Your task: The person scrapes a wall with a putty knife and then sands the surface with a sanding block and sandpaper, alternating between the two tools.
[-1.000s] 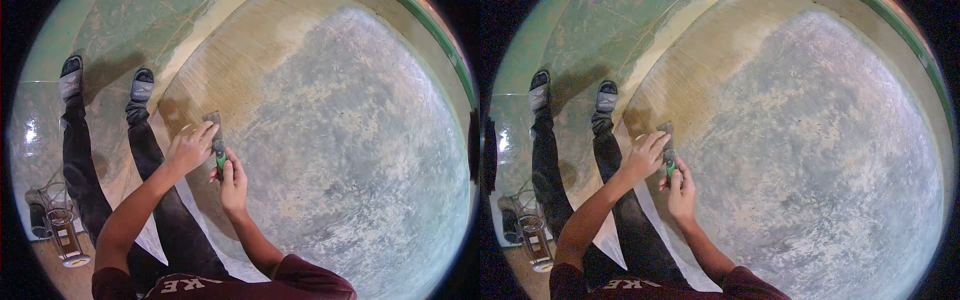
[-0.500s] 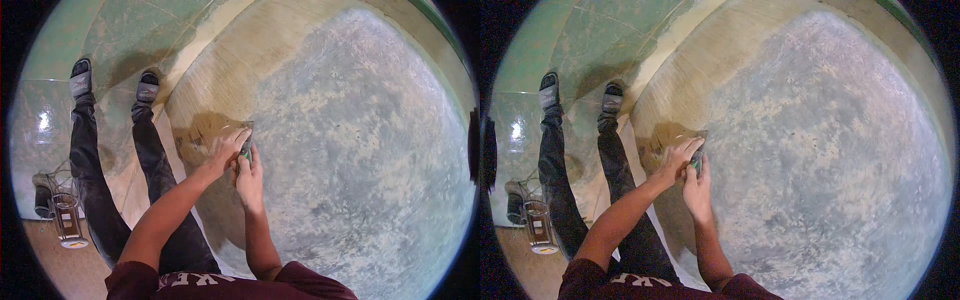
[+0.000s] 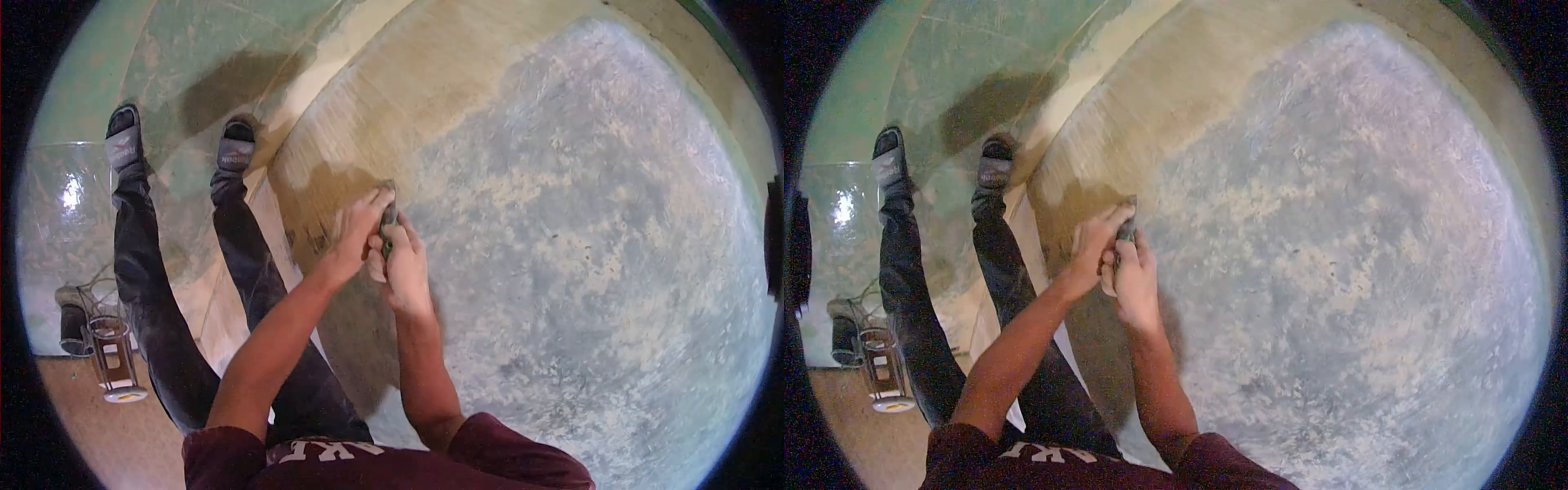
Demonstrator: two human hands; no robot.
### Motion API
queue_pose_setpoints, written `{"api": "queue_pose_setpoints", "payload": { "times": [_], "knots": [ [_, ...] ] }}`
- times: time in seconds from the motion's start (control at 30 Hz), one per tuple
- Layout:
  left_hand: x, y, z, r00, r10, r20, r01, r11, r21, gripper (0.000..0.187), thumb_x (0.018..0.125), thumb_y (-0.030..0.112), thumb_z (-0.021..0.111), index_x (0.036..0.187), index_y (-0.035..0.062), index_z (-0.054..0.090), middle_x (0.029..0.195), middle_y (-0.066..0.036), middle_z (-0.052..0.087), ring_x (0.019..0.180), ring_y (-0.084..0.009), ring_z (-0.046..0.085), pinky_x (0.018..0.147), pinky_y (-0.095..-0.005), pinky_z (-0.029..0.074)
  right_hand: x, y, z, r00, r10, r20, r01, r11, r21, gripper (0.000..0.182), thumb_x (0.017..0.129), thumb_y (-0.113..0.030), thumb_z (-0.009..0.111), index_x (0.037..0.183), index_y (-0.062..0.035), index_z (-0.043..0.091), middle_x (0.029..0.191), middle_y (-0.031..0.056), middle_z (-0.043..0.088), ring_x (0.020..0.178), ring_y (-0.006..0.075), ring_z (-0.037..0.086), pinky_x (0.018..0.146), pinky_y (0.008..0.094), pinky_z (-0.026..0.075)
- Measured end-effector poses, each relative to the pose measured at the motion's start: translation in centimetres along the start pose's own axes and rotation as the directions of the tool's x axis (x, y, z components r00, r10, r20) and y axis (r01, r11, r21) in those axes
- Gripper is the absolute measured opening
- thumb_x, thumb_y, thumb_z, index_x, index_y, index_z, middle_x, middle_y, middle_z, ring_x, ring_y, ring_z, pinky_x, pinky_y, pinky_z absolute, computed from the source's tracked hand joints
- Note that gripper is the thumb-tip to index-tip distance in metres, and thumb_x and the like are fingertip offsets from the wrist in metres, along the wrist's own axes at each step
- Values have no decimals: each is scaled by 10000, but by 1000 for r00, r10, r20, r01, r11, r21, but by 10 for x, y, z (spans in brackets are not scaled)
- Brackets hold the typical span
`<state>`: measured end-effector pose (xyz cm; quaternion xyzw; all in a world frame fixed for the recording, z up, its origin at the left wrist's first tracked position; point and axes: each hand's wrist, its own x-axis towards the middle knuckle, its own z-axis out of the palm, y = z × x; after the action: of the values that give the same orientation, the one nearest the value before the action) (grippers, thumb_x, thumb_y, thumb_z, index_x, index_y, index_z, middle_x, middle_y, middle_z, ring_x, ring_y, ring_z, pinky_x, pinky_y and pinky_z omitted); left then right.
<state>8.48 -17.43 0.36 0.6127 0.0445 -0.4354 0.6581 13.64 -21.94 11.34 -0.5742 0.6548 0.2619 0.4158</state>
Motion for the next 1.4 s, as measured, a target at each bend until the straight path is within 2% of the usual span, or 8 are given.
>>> {"api": "queue_pose_setpoints", "payload": {
  "times": [0.53,0.8,0.83,0.93,1.1,1.27,1.3,1.4],
  "knots": [
    [28,-25,7,991,-20,-134,29,998,63,205,890,125,517,1089,119,567,977,-142,614,962,-396,633,738,-488,498,33,4,6,999,54,-2,-54,996,78,180,978,-146,461,1102,-40,538,723,-5,517,474,74,412,432,230,319],
    [18,-9,10,994,57,-91,-64,995,-71,444,860,431,557,1109,63,574,974,-182,602,818,-431,612,715,-459,491,-8,-13,4,991,134,-19,-123,949,289,122,999,-173,470,1050,-68,502,758,20,505,450,61,345,413,216,254],
    [26,-11,-2,921,253,-295,-313,933,-177,547,839,520,539,1085,33,581,958,-176,597,792,-408,601,689,-429,476,14,-12,7,991,123,53,-133,947,294,144,1001,-170,465,1096,-64,484,779,29,510,454,59,347,407,217,251],
    [51,-24,-20,996,78,-32,-81,990,-117,619,824,594,511,1075,33,586,952,-171,590,792,-384,600,683,-425,466,28,-21,27,988,78,131,-123,916,382,176,1005,-170,457,1143,-61,474,794,33,515,448,55,336,384,220,240],
    [8,-13,10,994,25,-104,-39,989,-140,389,792,267,636,1093,23,596,982,-181,604,854,-361,610,716,-380,487,-7,-12,17,990,142,11,-139,948,287,140,1000,-178,467,1047,-62,531,730,11,528,430,51,367,372,225,256],
    [49,-56,4,999,40,-11,-40,997,-60,538,786,371,679,1184,20,589,1030,-182,635,968,-353,642,793,-406,506,50,25,9,974,-172,149,182,982,-57,128,997,-179,468,976,-91,558,679,-17,515,436,56,380,390,231,273],
    [31,-52,16,981,123,-150,-147,975,-164,381,813,302,641,1084,41,585,990,-180,618,946,-375,627,766,-443,490,11,-8,31,994,106,-8,-102,974,203,109,994,-175,475,1007,-86,538,737,-1,528,448,61,384,392,230,266],
    [16,-24,21,957,11,-290,-110,940,-324,293,845,314,594,980,55,576,934,-189,586,899,-397,605,728,-484,465,-12,-3,11,990,102,98,-127,948,293,108,990,-172,489,1032,-74,505,811,30,538,460,66,379,396,226,259]
  ]
}}
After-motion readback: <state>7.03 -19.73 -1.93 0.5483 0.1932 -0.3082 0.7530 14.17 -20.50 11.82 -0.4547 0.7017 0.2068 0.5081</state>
